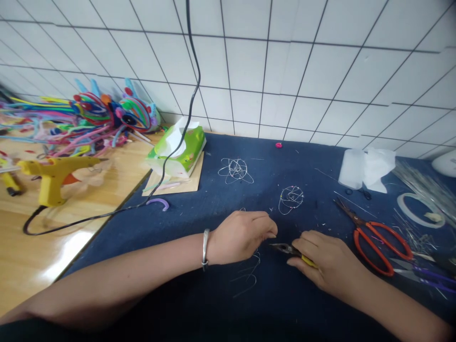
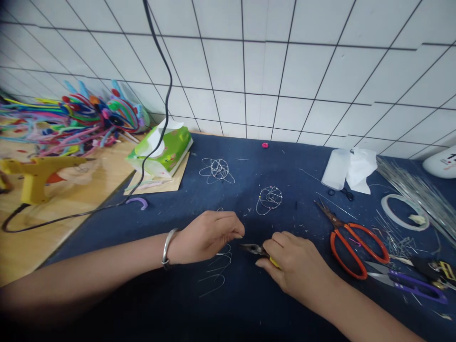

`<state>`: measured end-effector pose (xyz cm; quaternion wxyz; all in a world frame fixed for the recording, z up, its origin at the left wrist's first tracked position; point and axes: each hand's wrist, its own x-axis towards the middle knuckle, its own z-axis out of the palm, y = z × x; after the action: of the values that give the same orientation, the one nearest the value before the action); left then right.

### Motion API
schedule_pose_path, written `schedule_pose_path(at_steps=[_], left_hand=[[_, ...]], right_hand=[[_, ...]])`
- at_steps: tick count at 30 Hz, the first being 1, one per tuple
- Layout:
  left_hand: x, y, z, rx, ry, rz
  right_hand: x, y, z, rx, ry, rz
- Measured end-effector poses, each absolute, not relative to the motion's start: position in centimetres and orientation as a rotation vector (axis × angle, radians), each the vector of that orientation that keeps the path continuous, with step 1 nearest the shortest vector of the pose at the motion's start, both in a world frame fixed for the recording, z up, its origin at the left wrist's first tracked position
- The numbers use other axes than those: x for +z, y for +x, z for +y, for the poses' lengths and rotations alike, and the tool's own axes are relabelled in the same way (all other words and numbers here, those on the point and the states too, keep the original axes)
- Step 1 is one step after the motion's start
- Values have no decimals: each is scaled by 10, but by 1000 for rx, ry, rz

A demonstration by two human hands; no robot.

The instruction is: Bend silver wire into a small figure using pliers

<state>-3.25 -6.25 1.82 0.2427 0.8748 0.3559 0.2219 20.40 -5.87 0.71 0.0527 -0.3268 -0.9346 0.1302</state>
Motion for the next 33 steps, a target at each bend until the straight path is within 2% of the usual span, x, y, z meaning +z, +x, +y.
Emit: schedule_pose_path(at_steps=[9, 20, 33], left_hand=[[17, -34, -57, 659, 2327, 939], [20, -36, -55, 639, 2156, 1062], [17, -34, -57, 698, 2215, 982]], right_hand=[[6, 206, -58, 455, -1004, -2818], [-4, 207, -55, 208, -966, -2801], [-1, 205, -56, 352, -994, -2809]])
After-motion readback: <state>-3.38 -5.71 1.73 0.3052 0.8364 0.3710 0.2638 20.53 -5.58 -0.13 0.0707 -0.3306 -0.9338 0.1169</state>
